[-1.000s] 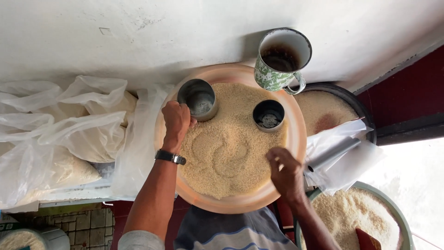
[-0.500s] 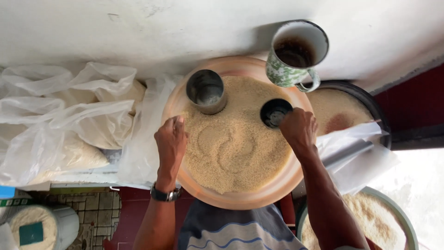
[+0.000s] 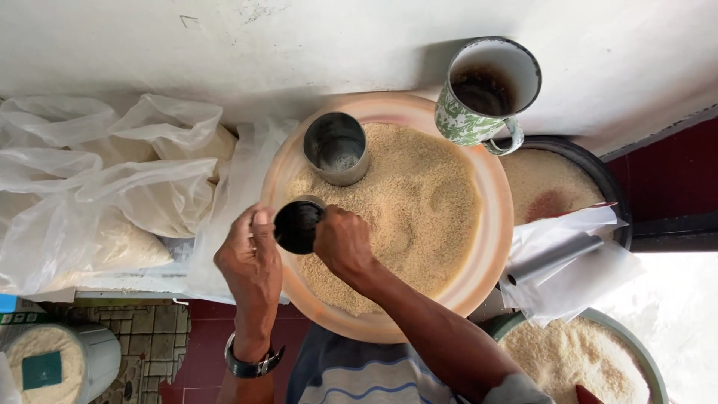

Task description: Measuring rice with a cup and pouring it into plastic bags for retail or storage.

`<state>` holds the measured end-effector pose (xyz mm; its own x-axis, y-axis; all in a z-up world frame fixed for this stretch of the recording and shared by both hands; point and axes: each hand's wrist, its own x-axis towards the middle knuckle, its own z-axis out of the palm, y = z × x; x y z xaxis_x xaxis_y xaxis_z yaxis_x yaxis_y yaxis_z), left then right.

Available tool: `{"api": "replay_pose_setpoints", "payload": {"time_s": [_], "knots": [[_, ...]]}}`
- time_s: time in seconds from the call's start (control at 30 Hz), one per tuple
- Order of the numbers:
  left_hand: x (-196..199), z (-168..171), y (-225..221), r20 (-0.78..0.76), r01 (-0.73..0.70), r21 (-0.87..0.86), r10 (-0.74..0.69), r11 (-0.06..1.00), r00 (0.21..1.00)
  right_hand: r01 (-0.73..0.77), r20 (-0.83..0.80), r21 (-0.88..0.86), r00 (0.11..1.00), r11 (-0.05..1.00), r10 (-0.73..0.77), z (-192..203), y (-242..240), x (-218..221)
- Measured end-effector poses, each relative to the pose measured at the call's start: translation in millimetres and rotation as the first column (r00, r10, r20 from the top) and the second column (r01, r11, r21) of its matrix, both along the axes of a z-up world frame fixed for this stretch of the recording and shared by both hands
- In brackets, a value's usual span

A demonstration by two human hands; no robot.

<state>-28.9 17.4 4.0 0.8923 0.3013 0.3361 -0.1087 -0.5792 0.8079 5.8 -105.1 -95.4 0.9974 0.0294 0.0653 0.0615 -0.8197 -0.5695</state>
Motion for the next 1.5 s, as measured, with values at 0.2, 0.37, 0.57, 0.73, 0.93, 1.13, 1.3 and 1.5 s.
{"api": "replay_pose_setpoints", "payload": {"time_s": [0.2, 0.37, 0.57, 0.73, 0.93, 1.13, 1.3, 1.5], "knots": [[-9.9, 18.0, -9.5, -0.139, 0.051, -0.086, -0.063, 0.995, 0.988, -0.141, -0.287, 0.344, 0.926, 0.928, 0.247, 43.8, -23.2, 5.5], [-24.9, -10.8, -42.0, -0.131, 0.303, -0.149, -0.323, 0.941, 0.937, 0.022, 0.156, 0.291, 0.985, 0.956, -0.070, 8.4, -125.8, -22.2], [-16.6, -75.1, -73.7, -0.464, 0.503, -0.060, -0.470, 0.862, 0.751, 0.451, 0.499, 0.170, 0.727, 0.876, -0.471, 73.3, -262.9, 13.3], [10.3, -86.4, -90.9, -0.534, 0.531, 0.258, -0.339, 0.807, 0.774, 0.289, 0.076, 0.680, 0.886, 0.674, -0.457, 70.8, -275.0, 46.8], [28.1, -126.9, -113.0, -0.496, 0.513, 0.404, -0.290, 0.757, 0.818, 0.150, -0.009, 0.815, 0.969, 0.560, -0.246, 67.3, -271.3, 58.8], [39.3, -148.4, -118.7, -0.450, 0.454, 0.509, -0.224, 0.731, 0.865, 0.086, 0.295, 0.153, 0.947, 0.985, -0.129, 71.8, -269.8, 43.7], [38.3, -153.6, -114.6, -0.409, 0.424, 0.610, -0.192, 0.669, 0.892, -0.092, 0.343, -0.675, 0.840, 0.732, 0.421, 74.8, -222.9, 24.7], [7.2, -147.9, -113.1, -0.524, 0.400, 0.496, -0.102, 0.770, 0.846, -0.137, 0.190, -0.843, 0.829, 0.521, 0.526, 51.3, -189.6, 16.0]]}}
